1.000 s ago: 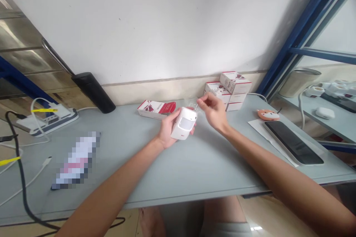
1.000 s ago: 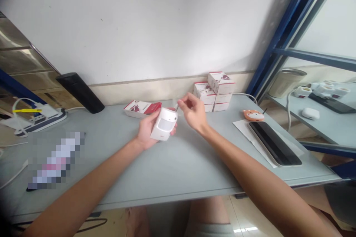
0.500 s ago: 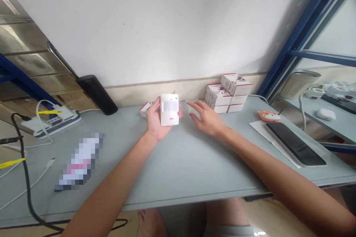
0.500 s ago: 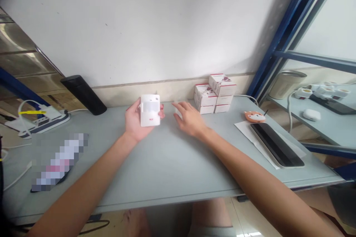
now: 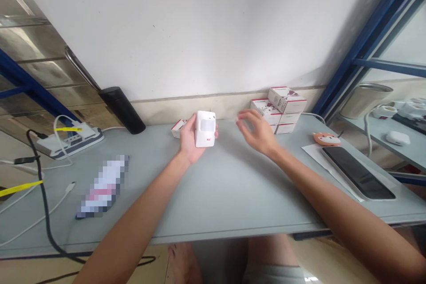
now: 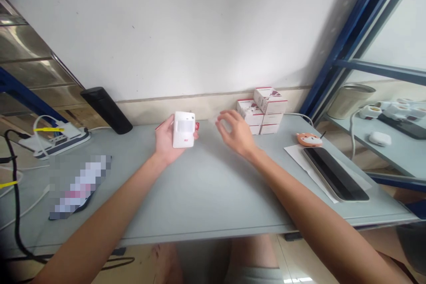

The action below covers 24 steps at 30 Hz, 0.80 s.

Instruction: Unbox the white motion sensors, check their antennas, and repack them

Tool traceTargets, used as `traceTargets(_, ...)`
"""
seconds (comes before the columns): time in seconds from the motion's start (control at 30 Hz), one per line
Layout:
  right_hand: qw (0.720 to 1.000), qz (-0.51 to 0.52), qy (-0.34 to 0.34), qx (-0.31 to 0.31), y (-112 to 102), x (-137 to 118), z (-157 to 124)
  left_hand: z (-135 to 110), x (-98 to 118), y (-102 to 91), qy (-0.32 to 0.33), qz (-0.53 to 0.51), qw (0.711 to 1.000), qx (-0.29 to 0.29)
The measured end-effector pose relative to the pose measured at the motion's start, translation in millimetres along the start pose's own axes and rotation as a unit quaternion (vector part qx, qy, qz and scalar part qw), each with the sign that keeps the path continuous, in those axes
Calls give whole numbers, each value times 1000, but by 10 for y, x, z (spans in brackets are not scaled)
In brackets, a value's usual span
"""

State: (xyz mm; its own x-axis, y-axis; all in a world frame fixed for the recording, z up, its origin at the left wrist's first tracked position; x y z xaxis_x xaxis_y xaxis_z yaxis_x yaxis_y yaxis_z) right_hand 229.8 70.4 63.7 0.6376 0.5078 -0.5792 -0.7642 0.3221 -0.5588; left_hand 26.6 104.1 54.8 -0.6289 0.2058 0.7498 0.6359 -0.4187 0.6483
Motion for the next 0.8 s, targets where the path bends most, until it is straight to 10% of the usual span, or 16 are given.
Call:
traceTargets(0.23,891,423,150,71,-288,266,126,-36,-194,43,-90,97,990,-50)
traceTargets(0.57,804,553,218,-9,-262,400,135,-88,-189,95,-159,29,978,-134)
traceTargets(0.8,809,549,211,-11,-310,409,144,-98,-182,61,-158,43,976,-146)
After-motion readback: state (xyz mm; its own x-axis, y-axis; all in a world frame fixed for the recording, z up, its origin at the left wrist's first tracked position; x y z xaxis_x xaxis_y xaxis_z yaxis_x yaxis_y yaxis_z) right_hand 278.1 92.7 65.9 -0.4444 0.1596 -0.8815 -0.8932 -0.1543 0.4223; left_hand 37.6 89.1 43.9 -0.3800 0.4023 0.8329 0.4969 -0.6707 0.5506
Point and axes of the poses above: each hand's wrist, its own z-axis towards the middle knuckle, its own y-axis out of the palm, x = y × z, the point moved 6 cm from there along z, towards the middle knuckle, and after that the axes turned 7 degrees about -x, right-handed, at the moved point
